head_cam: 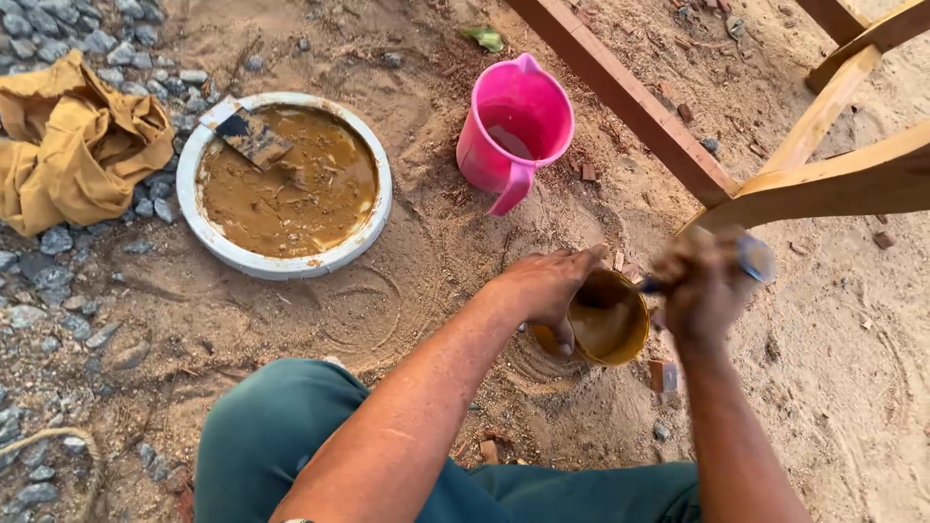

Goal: Mix adhesive powder and liquid to prepare wood stain or paint for furniture.

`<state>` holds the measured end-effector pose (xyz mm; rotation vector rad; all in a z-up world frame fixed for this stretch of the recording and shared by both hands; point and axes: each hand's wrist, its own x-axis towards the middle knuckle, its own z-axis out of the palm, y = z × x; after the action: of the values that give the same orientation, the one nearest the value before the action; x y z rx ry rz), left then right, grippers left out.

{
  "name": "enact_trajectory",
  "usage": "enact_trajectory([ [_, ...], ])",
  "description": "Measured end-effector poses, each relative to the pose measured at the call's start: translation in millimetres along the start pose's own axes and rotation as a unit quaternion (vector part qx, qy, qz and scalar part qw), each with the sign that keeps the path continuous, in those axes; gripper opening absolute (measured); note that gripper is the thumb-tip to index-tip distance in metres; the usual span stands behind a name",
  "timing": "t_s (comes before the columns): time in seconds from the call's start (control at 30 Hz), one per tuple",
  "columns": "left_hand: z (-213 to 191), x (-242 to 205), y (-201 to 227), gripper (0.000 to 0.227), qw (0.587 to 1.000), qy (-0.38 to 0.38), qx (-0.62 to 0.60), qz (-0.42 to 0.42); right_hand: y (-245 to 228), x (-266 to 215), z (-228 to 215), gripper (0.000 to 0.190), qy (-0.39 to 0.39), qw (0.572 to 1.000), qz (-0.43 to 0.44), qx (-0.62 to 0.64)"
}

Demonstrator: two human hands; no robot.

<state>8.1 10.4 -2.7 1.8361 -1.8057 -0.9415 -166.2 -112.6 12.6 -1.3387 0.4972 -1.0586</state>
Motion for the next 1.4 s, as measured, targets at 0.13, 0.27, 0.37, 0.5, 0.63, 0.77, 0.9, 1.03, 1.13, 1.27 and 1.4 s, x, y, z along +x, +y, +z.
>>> enact_trajectory([
  [0.13, -6, -6, 1, 0.151, 1.0, -0.015, 0.014, -0.003, -18, -62, -30, 0.027, 0.015, 0.999, -0.022, 0.035],
  [0.27, 3, 1, -2, 0.153, 1.0, -0.013, 0.008, -0.012, -24, -91, 32, 0.013, -0.059, 0.996, -0.056, -0.047],
  [0.37, 10, 6, -6, 0.156, 1.0, 0.001, 0.003, -0.007, 5, -50, 47, 0.016, -0.033, 0.999, 0.006, -0.009],
  [0.5, 4, 2, -4, 0.154, 1.0, -0.015, 0.021, -0.012, 5, 4, 34, 0.016, -0.012, 0.998, -0.021, -0.064],
  [0.63, 0, -5, -3, 0.152, 1.0, -0.013, 0.006, -0.014, -14, -31, -6, 0.023, 0.023, 0.999, -0.018, -0.014],
  [0.77, 1, -3, -7, 0.154, 1.0, -0.003, 0.013, 0.008, -17, -83, 9, 0.025, 0.01, 0.997, -0.078, -0.029],
  [0.9, 12, 8, -12, 0.155, 0.998, 0.03, 0.019, 0.042, -8, -58, 60, 0.019, -0.021, 1.0, -0.009, 0.0],
  [1.03, -3, -5, 3, 0.153, 0.999, -0.031, 0.015, -0.025, -3, -9, 45, 0.018, -0.008, 1.0, -0.006, -0.014],
  [1.13, 5, 1, -5, 0.152, 1.0, -0.017, 0.022, -0.01, 9, -23, -33, 0.024, -0.031, 0.999, 0.002, 0.033],
  [1.27, 10, 6, -9, 0.154, 1.0, -0.012, 0.015, -0.003, -22, -79, -8, 0.024, -0.039, 0.996, -0.072, -0.023],
  [1.4, 7, 4, -6, 0.155, 0.999, 0.01, 0.029, 0.024, -7, -73, 37, 0.015, -0.063, 0.997, -0.031, 0.024],
])
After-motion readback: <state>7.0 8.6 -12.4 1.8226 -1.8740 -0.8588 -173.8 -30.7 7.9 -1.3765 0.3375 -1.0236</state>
